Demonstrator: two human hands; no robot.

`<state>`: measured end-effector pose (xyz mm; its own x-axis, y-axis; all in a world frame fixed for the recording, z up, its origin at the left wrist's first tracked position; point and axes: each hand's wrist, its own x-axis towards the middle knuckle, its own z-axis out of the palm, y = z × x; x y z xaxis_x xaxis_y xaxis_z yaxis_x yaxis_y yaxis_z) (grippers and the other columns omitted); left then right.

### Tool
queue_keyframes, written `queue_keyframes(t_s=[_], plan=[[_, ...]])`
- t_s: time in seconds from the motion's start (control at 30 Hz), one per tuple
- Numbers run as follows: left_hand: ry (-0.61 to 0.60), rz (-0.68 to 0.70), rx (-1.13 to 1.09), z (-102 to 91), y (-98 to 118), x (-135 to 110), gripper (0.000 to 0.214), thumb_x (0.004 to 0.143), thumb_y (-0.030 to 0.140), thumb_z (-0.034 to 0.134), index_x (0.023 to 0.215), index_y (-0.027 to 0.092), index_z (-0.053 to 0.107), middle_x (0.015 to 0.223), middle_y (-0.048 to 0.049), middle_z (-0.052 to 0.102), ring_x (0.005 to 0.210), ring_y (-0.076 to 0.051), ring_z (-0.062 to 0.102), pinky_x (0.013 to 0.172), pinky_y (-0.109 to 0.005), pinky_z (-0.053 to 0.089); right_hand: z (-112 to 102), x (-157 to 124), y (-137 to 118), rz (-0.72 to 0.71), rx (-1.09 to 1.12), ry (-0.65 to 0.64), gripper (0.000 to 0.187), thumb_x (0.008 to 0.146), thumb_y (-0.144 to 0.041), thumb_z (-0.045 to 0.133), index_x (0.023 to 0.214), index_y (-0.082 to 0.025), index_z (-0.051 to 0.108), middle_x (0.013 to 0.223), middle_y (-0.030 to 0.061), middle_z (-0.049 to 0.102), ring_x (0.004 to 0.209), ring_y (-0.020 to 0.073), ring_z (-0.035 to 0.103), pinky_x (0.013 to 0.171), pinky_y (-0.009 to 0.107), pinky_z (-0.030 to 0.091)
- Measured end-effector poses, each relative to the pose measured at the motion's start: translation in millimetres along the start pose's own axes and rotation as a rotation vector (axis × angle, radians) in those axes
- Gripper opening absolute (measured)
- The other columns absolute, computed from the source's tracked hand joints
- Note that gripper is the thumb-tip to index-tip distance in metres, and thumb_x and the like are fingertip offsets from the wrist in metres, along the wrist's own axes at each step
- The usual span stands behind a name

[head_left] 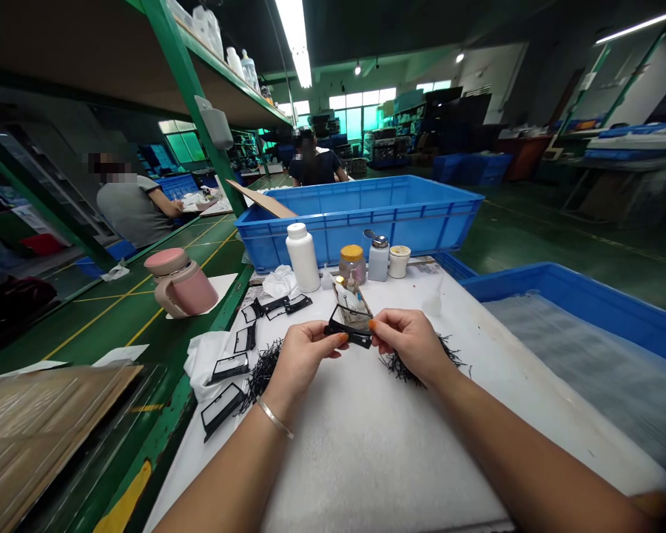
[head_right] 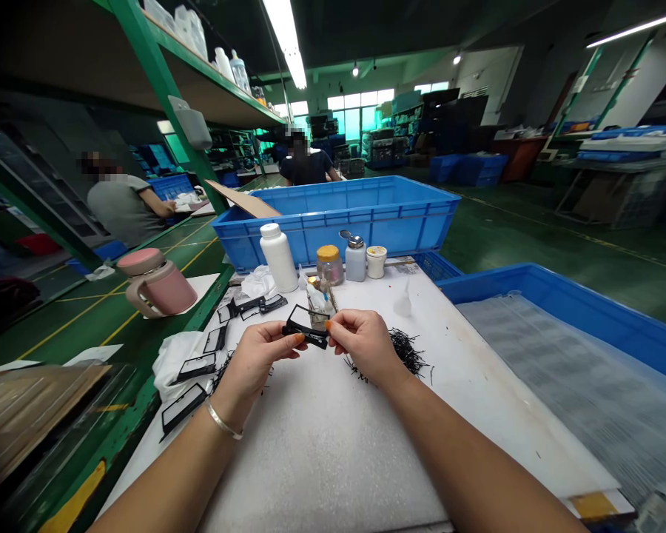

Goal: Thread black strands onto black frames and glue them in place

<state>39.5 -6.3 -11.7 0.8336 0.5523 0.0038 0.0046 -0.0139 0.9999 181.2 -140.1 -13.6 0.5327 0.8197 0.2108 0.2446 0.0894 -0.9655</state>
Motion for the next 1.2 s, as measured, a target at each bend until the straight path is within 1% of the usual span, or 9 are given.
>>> queue_keyframes(t_s=[0.1,0.27,0.4,0.5,0.63,0.8,0.9,1.03,1.2], plan=[[0.017,0.014,-0.021,-1.2,-0.5,-0.2,0.022,0.075,0.032,0.074,0.083,0.012,0.072,0.079,-0.0079,0.071,0.077,-0.017,0.066,0.066,-0.022,0.050,-9.2,3.4,-4.1,-0.072,0.014,0.160,0.023,0.083,-0.037,0.063,0.074,-0.016,0.065,0.068,0.0007,0.063,0.055,0.0088,0.055,0.051,0.020,0.043],[0.026,0.010,-0.117,-3.7,-0.6,-1.6,0.024,0.074,0.033,0.076,0.084,0.013,0.072,0.081,-0.0074,0.071,0.077,-0.017,0.066,0.067,-0.022,0.051,-64.4,13.1,-7.2,-0.235,-0.019,0.734,0.024,0.079,-0.039,0.067,0.096,-0.022,0.067,0.097,0.0040,0.067,0.088,0.0167,0.064,0.061,0.024,0.051],[0.017,-0.011,-0.200,-3.3,1.5,-2.8,0.024,0.072,0.033,0.078,0.083,0.012,0.072,0.082,-0.0076,0.071,0.077,-0.016,0.067,0.066,-0.021,0.051,-114.4,21.3,17.8,-0.117,-0.292,0.757,0.058,0.062,-0.035,0.078,0.117,-0.026,0.061,0.123,0.0064,0.062,0.120,0.0260,0.055,0.100,0.043,0.045],[0.007,-0.028,-0.245,-2.4,2.7,-3.4,0.026,0.071,0.033,0.079,0.083,0.011,0.072,0.081,-0.0079,0.070,0.076,-0.015,0.066,0.065,-0.020,0.051,-127.0,28.0,43.9,0.114,-0.386,0.623,0.080,0.055,-0.041,0.078,0.128,-0.022,0.053,0.129,0.0130,0.059,0.122,0.0309,0.053,0.103,0.046,0.042],[0.008,-0.048,-0.311,-2.1,4.1,-3.8,0.028,0.068,0.033,0.082,0.082,0.010,0.072,0.078,-0.0077,0.070,0.073,-0.014,0.066,0.063,-0.019,0.052,-119.7,35.4,64.5,0.232,-0.582,0.453,0.058,0.055,-0.042,0.072,0.107,-0.018,0.064,0.103,0.0096,0.068,0.096,0.0273,0.063,0.082,0.037,0.048],[0.022,-0.090,-0.405,-3.1,7.6,-5.4,0.030,0.064,0.031,0.085,0.078,0.010,0.070,0.074,-0.0061,0.068,0.070,-0.013,0.066,0.059,-0.018,0.052,-115.1,39.5,69.2,0.245,-0.689,0.504,0.019,0.061,-0.036,0.066,0.062,-0.019,0.059,0.060,0.0041,0.059,0.066,0.0213,0.055,0.063,0.032,0.039],[0.025,-0.117,-0.454,-4.0,8.8,-6.0,0.031,0.062,0.030,0.087,0.077,0.009,0.069,0.072,-0.0059,0.068,0.068,-0.013,0.066,0.058,-0.017,0.053,-110.0,39.3,61.9,0.196,-0.647,0.562,0.021,0.073,-0.038,0.058,0.079,-0.018,0.060,0.074,0.0053,0.063,0.073,0.0205,0.059,0.062,0.030,0.041],[0.020,-0.142,-0.488,-5.0,7.8,-5.0,0.029,0.063,0.028,0.086,0.077,0.009,0.069,0.073,-0.0061,0.068,0.066,-0.011,0.065,0.057,-0.017,0.054,-84.3,27.6,30.7,-0.050,-0.222,0.550,0.043,0.085,-0.040,0.055,0.122,-0.022,0.046,0.103,0.0064,0.065,0.084,0.0177,0.066,0.060,0.026,0.048],[0.002,-0.180,-0.450,-1.7,4.9,-3.4,0.027,0.063,0.026,0.085,0.076,0.008,0.069,0.071,-0.0068,0.068,0.066,-0.012,0.066,0.057,-0.017,0.054,-39.9,-3.8,-16.1,-0.361,-0.078,0.475,0.030,0.084,-0.035,0.067,0.109,-0.023,0.056,0.099,0.0039,0.068,0.067,0.0117,0.060,0.050,0.022,0.043]])
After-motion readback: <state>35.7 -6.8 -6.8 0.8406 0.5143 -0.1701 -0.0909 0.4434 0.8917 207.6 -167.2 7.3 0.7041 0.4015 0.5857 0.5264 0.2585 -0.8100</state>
